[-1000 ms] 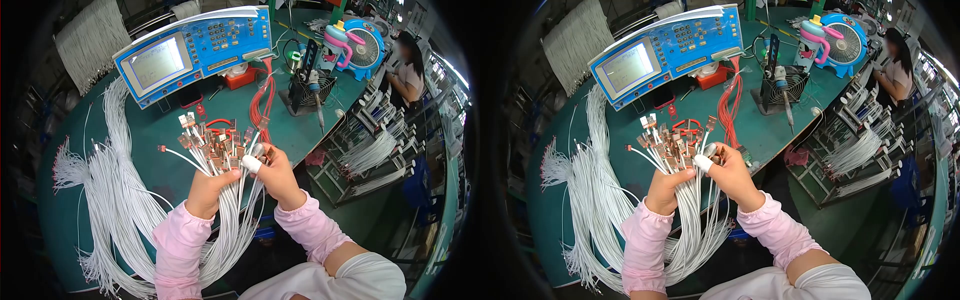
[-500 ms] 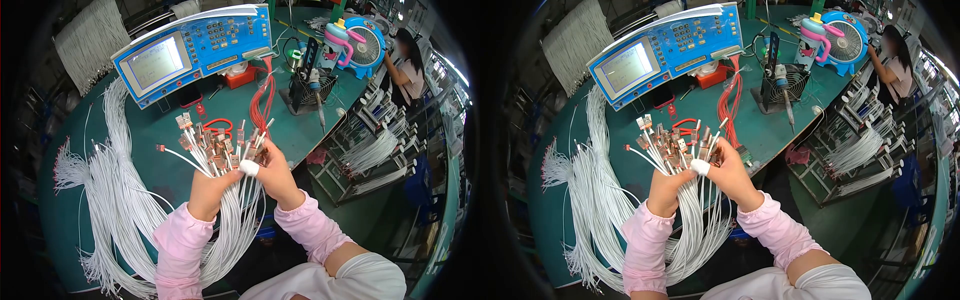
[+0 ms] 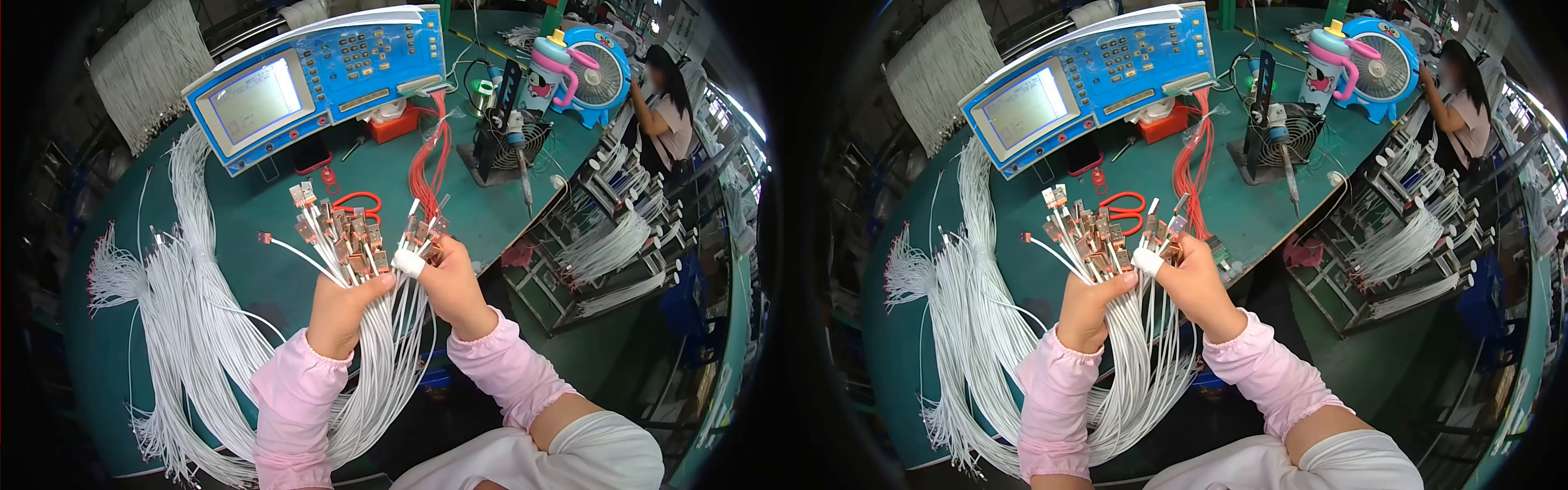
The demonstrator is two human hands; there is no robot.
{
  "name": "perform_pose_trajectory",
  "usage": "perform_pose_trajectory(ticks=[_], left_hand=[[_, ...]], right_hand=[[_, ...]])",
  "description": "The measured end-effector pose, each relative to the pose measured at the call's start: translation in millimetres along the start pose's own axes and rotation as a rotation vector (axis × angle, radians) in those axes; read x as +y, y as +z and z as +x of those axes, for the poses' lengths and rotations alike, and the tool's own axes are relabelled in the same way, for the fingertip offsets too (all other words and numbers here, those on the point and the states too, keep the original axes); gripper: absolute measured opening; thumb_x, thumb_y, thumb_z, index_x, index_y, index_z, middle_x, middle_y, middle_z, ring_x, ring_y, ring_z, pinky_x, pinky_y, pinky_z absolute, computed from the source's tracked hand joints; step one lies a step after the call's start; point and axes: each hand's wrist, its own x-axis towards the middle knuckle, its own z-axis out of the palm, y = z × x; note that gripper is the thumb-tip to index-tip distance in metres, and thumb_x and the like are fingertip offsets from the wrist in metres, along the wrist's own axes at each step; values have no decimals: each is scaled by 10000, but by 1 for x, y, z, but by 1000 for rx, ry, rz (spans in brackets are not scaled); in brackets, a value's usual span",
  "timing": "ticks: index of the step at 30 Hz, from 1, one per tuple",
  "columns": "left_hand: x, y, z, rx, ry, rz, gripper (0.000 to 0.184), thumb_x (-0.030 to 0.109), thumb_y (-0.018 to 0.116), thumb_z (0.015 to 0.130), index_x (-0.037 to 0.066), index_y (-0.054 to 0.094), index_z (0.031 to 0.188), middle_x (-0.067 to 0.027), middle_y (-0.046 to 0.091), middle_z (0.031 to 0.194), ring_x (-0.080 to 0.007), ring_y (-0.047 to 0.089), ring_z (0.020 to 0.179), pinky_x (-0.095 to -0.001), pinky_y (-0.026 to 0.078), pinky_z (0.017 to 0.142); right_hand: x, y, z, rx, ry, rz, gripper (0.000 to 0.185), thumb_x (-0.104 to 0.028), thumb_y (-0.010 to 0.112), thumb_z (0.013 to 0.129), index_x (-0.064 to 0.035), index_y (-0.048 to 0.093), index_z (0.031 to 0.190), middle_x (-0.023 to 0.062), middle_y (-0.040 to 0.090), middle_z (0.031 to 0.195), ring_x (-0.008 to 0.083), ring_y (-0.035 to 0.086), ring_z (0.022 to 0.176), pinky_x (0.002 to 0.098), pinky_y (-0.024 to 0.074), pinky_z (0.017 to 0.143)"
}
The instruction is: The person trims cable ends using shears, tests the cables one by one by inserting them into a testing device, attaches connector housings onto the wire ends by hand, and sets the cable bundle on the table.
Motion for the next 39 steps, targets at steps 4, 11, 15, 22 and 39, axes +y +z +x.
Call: perform_pose_trajectory(ticks=[4,11,15,22,39], left_hand=[[-1,-3,1,-15,-16,-12,300,-59,591,701,-12,516,988,-64,585,873,-137,571,781,-261,455,711],[-5,-1,1,0,22,-6,332,-65,609,688,-4,518,1000,-55,587,884,-129,567,773,-257,452,714],[-2,0,1,1,3,5,336,-80,623,669,-5,535,985,-58,593,881,-127,567,775,-257,453,713],[-1,4,0,-38,64,79,365,-97,614,663,-18,538,1011,-71,600,910,-138,573,813,-257,457,729],[-5,-5,4,-41,32,57,382,-110,591,676,-24,514,1040,-72,589,944,-139,566,824,-260,456,738]], right_hand=[[-8,2,-4,24,52,107,251,-53,595,749,-11,521,986,19,586,855,77,540,747,218,422,675],[0,-1,0,40,-23,66,201,-17,572,760,-4,536,957,15,580,877,73,536,770,218,421,687],[5,-3,1,43,-15,43,209,-19,575,761,1,537,965,22,582,898,83,539,792,225,421,710],[-4,9,-2,67,-54,6,186,-37,596,752,-2,545,928,35,591,867,95,550,764,233,433,687],[-10,6,-1,-23,-17,-60,220,-23,640,708,-14,542,906,18,586,829,88,546,742,224,436,662]])
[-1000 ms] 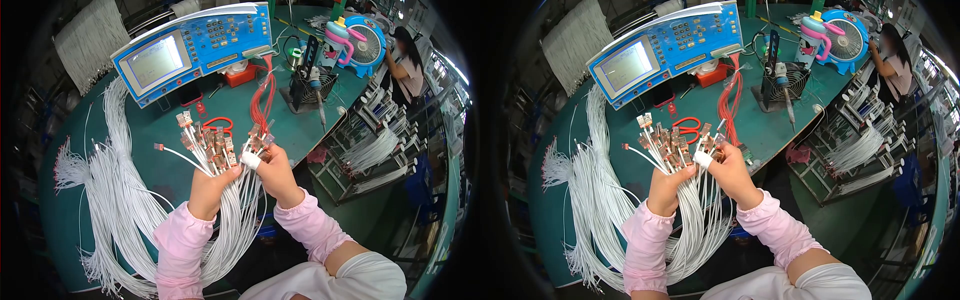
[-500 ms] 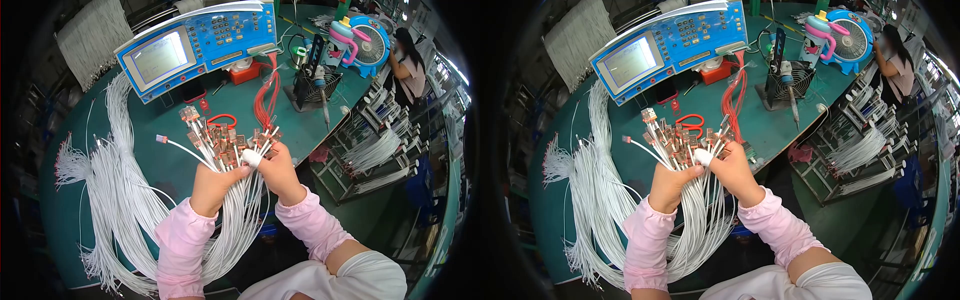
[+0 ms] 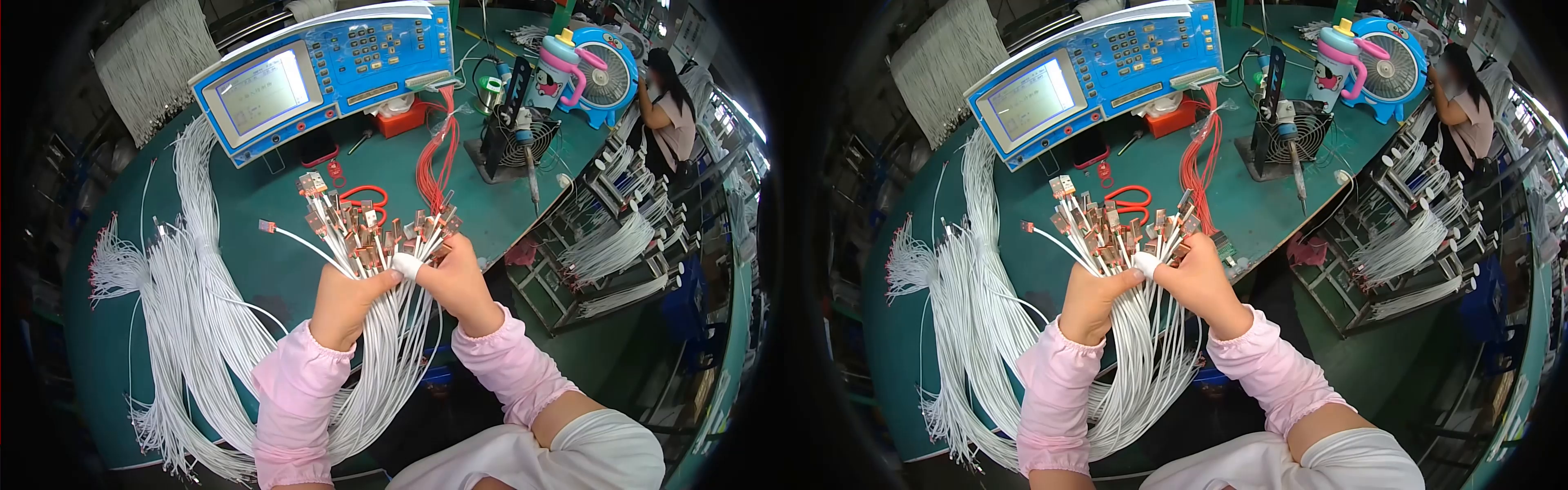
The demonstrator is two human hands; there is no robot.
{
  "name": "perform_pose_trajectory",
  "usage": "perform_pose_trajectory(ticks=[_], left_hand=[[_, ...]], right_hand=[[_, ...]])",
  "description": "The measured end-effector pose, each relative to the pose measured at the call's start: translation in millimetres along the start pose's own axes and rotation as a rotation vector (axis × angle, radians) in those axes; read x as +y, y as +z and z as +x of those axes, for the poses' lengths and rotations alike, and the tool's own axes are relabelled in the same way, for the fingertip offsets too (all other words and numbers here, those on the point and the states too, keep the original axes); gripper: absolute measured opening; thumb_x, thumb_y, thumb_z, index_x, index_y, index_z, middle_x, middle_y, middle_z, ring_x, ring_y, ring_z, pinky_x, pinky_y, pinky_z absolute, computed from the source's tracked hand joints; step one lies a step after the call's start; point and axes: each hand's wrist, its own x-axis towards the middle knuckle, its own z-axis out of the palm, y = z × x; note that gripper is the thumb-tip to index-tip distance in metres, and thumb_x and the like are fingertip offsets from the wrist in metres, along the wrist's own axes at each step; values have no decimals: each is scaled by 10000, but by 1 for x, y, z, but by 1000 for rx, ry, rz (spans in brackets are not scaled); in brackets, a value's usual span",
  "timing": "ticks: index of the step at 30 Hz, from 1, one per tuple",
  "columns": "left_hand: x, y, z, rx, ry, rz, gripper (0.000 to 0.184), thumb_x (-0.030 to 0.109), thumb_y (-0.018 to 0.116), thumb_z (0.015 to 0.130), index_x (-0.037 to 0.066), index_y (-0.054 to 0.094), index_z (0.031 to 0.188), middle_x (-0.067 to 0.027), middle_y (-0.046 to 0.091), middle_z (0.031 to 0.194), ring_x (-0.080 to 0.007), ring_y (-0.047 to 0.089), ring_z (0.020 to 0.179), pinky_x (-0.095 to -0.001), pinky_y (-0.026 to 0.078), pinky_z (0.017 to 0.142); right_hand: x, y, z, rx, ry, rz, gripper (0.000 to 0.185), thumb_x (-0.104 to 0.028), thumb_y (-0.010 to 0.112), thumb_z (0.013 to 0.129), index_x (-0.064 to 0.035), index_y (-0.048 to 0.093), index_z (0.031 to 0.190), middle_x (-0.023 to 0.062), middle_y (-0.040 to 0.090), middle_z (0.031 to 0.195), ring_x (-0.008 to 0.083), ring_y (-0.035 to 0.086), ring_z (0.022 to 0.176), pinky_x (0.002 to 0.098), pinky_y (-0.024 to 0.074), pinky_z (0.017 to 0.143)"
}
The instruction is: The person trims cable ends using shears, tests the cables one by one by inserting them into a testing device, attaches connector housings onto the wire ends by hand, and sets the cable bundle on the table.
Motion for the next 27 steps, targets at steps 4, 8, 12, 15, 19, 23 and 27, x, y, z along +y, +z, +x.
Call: perform_pose_trajectory(ticks=[4,8,12,15,19,23,27], left_hand=[[2,1,0,1,-6,-13,391,-112,594,671,-23,515,1043,-70,588,941,-133,563,817,-253,454,735],[1,0,0,-58,37,89,380,-74,627,663,-20,530,1027,-56,588,925,-120,556,808,-246,448,724],[0,1,-1,-42,63,172,361,-70,620,667,-16,540,1015,-56,593,909,-118,558,797,-248,448,714],[4,3,-2,-42,32,92,362,-71,626,657,-14,526,1000,-60,588,861,-133,570,753,-255,461,687],[4,1,-3,-51,1,79,338,-84,601,674,-27,536,1001,-69,598,886,-122,566,768,-248,453,699],[2,4,-2,-39,37,65,321,-86,602,673,-32,533,982,-75,597,858,-129,571,721,-250,466,655],[4,6,-3,36,4,10,296,-86,606,674,-37,531,957,-85,592,823,-143,574,663,-251,475,587]], right_hand=[[3,-3,0,35,-25,-58,229,-6,631,712,-12,538,921,16,586,834,88,547,742,222,435,660],[1,-1,-1,61,-9,85,217,3,615,724,-10,537,926,18,586,831,88,548,732,219,434,648],[6,0,0,98,-33,100,195,-11,603,739,-12,542,925,16,588,810,76,544,697,212,430,619],[-6,-2,2,64,-3,49,165,-47,608,745,-18,560,900,8,593,765,57,538,648,196,417,557],[-14,-6,0,26,85,10,108,-44,578,763,-8,591,865,4,598,751,45,525,638,193,409,541],[-8,-5,0,66,75,35,115,-46,587,758,-10,596,867,5,600,742,46,523,621,193,407,532],[0,-8,2,88,34,65,137,-60,611,743,-14,570,865,7,590,741,62,534,634,203,422,560]])
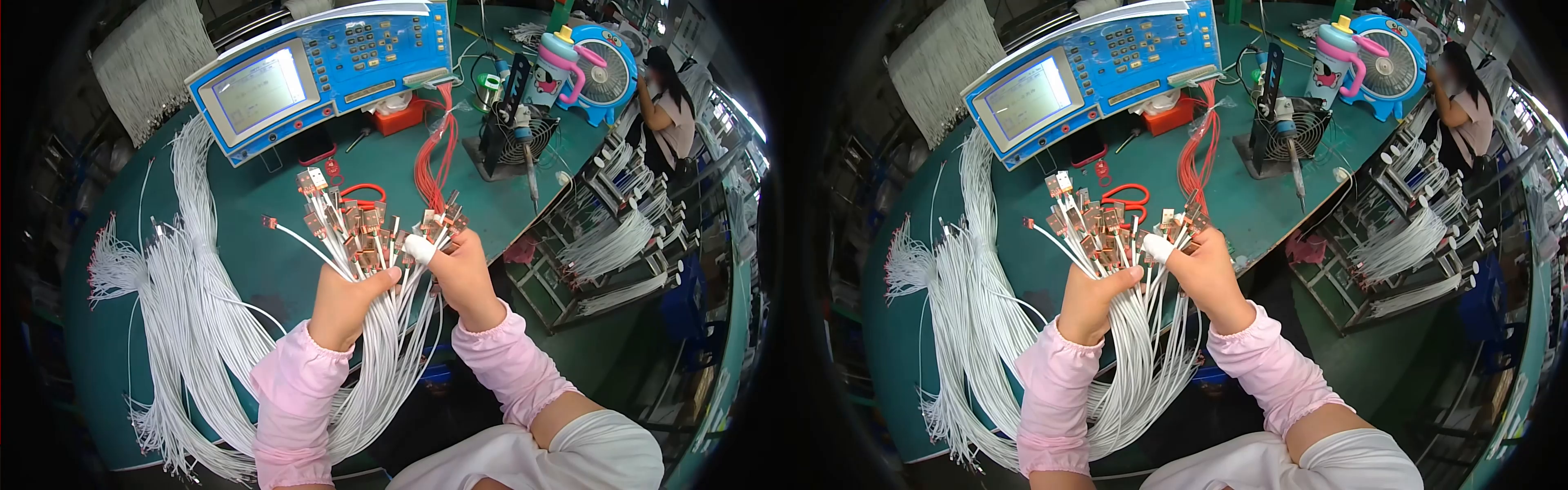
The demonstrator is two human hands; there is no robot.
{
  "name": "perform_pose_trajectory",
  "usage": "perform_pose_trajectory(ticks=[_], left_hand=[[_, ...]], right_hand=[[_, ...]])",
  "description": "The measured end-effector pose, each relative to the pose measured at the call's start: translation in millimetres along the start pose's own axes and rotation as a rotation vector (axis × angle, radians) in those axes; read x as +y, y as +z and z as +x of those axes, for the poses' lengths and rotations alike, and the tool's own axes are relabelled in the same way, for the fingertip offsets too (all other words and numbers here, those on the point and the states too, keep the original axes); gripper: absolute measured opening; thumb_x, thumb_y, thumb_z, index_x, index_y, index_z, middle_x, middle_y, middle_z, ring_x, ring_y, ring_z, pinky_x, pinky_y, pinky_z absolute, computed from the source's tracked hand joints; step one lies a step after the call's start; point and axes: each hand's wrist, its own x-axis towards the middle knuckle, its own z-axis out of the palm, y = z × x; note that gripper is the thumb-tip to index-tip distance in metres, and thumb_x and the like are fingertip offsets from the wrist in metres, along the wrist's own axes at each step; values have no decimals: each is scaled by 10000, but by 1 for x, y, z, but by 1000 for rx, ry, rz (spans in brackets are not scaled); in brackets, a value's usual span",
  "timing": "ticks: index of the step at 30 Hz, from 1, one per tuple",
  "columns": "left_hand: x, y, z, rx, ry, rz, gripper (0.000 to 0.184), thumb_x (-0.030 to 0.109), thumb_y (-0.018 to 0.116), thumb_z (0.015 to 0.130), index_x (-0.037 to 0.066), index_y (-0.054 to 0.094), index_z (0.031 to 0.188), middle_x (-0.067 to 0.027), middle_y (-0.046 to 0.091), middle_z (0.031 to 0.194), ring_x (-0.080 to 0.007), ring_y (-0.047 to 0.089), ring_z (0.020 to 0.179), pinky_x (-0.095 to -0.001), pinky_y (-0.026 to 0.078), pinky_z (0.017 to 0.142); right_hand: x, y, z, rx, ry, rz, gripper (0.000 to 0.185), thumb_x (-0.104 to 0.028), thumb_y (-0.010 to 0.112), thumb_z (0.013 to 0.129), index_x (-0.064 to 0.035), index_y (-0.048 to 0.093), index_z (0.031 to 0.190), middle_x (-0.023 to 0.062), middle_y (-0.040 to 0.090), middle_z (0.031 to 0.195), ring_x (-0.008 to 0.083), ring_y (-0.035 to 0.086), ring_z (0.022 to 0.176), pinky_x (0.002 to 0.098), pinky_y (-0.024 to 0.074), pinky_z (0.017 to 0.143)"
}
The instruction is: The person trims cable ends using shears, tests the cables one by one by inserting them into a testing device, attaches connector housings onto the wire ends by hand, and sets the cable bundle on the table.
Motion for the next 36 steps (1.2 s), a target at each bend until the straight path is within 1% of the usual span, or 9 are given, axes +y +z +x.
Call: perform_pose_trajectory(ticks=[2,5,8,11,14,20,27,31,36], left_hand=[[-1,-1,0,23,-13,-10,284,-88,603,675,-42,532,947,-88,589,813,-146,574,652,-251,475,571],[-2,-3,1,23,-7,-1,276,-92,599,674,-50,534,938,-95,591,818,-143,573,648,-250,475,584],[-3,-5,1,0,-19,45,326,-75,601,662,-27,516,973,-95,578,849,-160,575,653,-264,478,593],[-2,-4,1,-14,-18,16,267,-77,604,681,-45,555,941,-97,600,855,-144,575,715,-261,465,647],[-2,-1,0,-71,76,186,317,-71,574,708,-21,541,1019,-60,601,897,-124,560,786,-251,444,705],[2,-10,1,-100,-13,99,353,-49,590,708,-15,518,1052,-64,587,940,-120,549,816,-248,434,730],[5,-10,3,-135,87,166,366,-31,635,679,-17,523,1027,-57,585,907,-113,549,782,-238,433,705],[3,-21,6,-70,-55,225,336,-16,668,657,-22,522,959,-65,588,807,-119,563,721,-239,455,654],[4,-17,6,6,-90,-2,273,-28,634,684,-31,484,913,-124,564,793,-200,588,714,-298,505,636]], right_hand=[[0,1,0,-8,31,-48,205,-68,626,732,-19,542,911,16,582,764,78,542,647,214,437,583],[1,1,-3,-137,-14,6,396,-25,632,717,-11,437,1061,27,542,869,109,530,775,243,435,697],[6,-5,-1,-104,2,-44,432,-6,635,707,-13,426,1085,26,548,870,110,533,786,252,436,726],[7,2,-4,-28,-8,64,423,-6,637,706,-16,441,1080,23,551,877,114,540,809,258,442,738],[8,8,-3,-66,-38,29,410,-7,635,709,-16,452,1076,29,556,898,122,546,836,261,447,742],[16,2,-2,-22,7,72,451,-5,647,699,-10,446,1102,53,561,963,129,552,861,266,453,754],[12,11,-1,-66,-44,56,385,-5,637,709,-3,474,1058,69,580,941,131,567,843,260,459,730],[10,7,-3,31,32,90,295,9,605,727,-4,501,1002,64,594,898,133,582,793,254,464,696],[12,5,-5,70,34,64,353,4,602,722,1,461,1045,53,574,852,135,574,713,253,461,647]])
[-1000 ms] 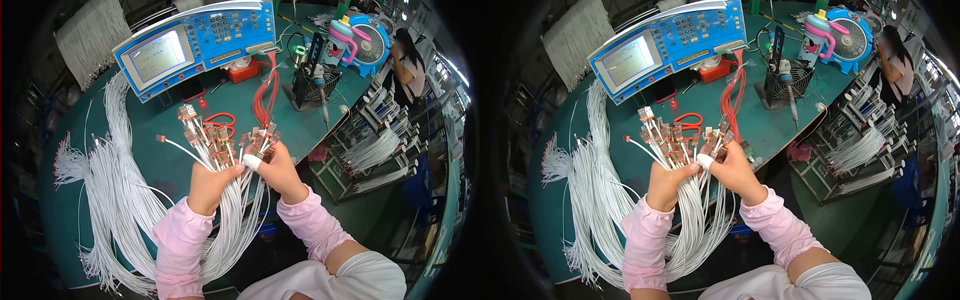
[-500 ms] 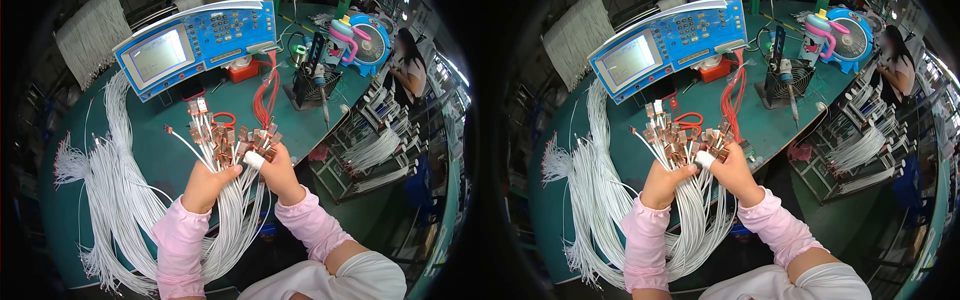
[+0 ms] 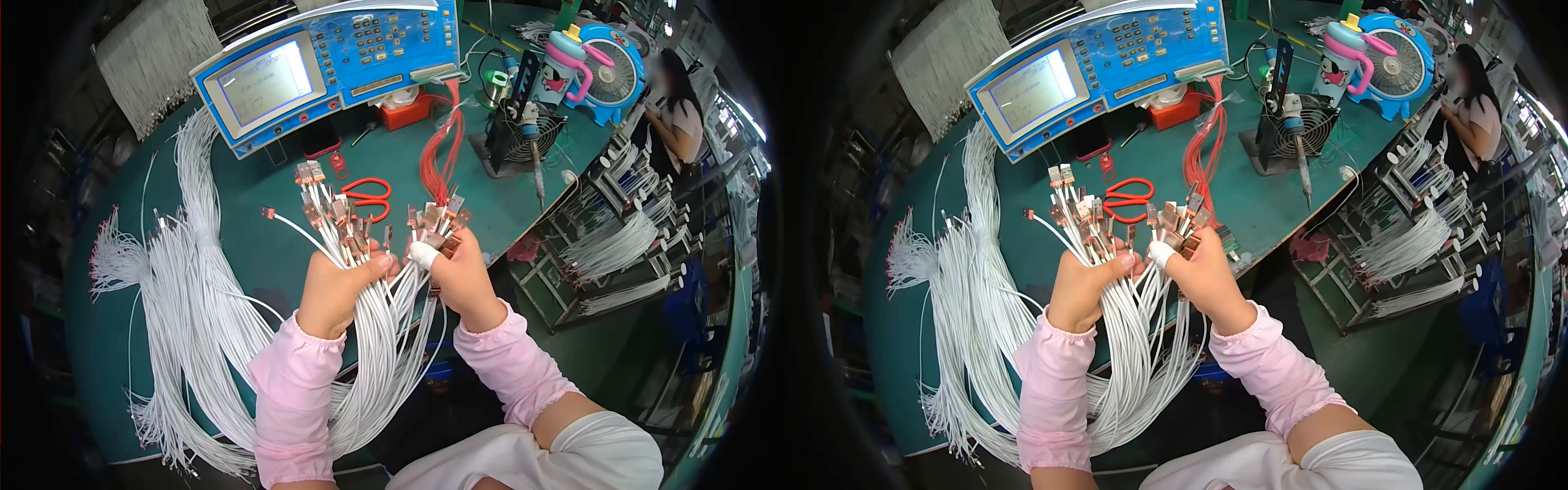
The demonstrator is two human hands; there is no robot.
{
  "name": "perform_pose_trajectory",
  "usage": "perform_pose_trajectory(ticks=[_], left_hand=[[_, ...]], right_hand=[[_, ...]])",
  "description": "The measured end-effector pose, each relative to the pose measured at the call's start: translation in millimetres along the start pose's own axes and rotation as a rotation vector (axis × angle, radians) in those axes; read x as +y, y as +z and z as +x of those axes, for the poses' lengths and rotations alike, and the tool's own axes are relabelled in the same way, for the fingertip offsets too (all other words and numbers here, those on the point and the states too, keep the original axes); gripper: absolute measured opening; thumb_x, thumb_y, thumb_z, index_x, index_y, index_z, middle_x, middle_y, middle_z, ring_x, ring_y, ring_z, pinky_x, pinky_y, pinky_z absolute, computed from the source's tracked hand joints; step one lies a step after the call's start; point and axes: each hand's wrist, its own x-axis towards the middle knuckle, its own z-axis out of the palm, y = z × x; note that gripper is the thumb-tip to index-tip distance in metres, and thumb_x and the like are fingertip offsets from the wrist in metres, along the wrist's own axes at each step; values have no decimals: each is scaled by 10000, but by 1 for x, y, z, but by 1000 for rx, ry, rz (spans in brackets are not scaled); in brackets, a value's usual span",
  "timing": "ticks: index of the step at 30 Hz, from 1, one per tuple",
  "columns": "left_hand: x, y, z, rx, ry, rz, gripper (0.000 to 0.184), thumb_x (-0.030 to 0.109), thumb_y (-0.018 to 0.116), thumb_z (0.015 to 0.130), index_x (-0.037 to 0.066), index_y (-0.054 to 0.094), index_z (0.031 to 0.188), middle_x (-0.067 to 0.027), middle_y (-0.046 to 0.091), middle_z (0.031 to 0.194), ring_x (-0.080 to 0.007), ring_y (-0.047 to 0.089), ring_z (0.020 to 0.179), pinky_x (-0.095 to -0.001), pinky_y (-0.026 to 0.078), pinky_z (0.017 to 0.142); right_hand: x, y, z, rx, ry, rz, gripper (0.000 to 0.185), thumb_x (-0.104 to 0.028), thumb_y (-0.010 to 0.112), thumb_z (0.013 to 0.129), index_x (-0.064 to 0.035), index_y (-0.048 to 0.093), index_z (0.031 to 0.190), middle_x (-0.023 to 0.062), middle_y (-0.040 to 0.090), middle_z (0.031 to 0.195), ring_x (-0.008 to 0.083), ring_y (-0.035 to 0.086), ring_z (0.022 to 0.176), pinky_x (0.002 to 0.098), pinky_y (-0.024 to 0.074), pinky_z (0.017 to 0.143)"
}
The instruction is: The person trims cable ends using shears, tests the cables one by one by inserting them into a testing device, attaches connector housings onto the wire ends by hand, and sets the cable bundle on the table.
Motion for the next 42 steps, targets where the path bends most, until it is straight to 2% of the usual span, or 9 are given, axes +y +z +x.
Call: perform_pose_trajectory(ticks=[5,8,9,16,19,29,31,36,42], left_hand=[[8,0,-2,45,-67,-135,275,-40,598,721,-49,453,954,-160,545,851,-242,592,754,-350,527,643],[3,0,-1,10,-33,-175,261,-23,590,735,-40,457,958,-155,549,859,-244,593,767,-351,528,648],[5,1,-2,27,-18,-158,261,-26,589,733,-38,458,958,-152,552,860,-243,593,774,-345,524,647],[1,-5,1,59,83,-142,270,-44,560,726,-22,440,967,-144,560,828,-228,593,746,-329,514,645],[3,-4,1,55,104,-124,228,-57,502,747,-31,438,965,-153,560,828,-244,591,752,-338,509,646],[6,-5,0,69,68,-136,195,20,565,755,-27,478,924,-135,573,817,-229,591,774,-327,492,683],[7,-8,1,52,74,-126,192,39,572,759,-25,485,918,-136,576,821,-231,591,776,-336,490,697],[9,-11,2,72,4,-120,259,49,577,751,-40,498,981,-140,584,844,-231,590,771,-346,490,716],[10,-9,-2,34,13,-23,289,5,600,713,-37,509,984,-118,581,842,-181,579,700,-294,486,637]], right_hand=[[-9,-9,-1,-57,55,-125,412,-6,664,651,-14,476,1017,6,504,749,90,494,593,221,397,524],[-17,-11,0,-284,3,-271,466,-9,714,609,-19,486,1015,18,548,852,93,540,738,230,432,660],[-27,-9,-1,-426,84,-297,498,-2,711,617,-22,467,1050,29,552,928,102,545,823,248,431,733],[-6,5,-8,-402,28,-695,554,-35,707,646,-23,341,1062,54,532,964,80,518,872,232,439,705],[-6,12,-13,-350,75,-701,548,-16,699,646,-20,349,1067,54,523,982,81,517,885,230,436,714],[9,2,-9,-337,3,-476,527,72,628,655,-20,381,1112,51,526,998,91,525,905,240,437,757],[7,3,-11,-265,32,-291,510,88,612,656,-14,392,1105,66,530,983,116,556,845,254,447,744],[-7,-2,-9,-335,166,-241,359,18,591,698,-15,433,1018,76,615,739,124,579,709,243,435,639],[-13,-4,-7,-414,194,-154,342,-13,594,693,-25,469,1011,76,614,718,102,545,653,221,392,573]])
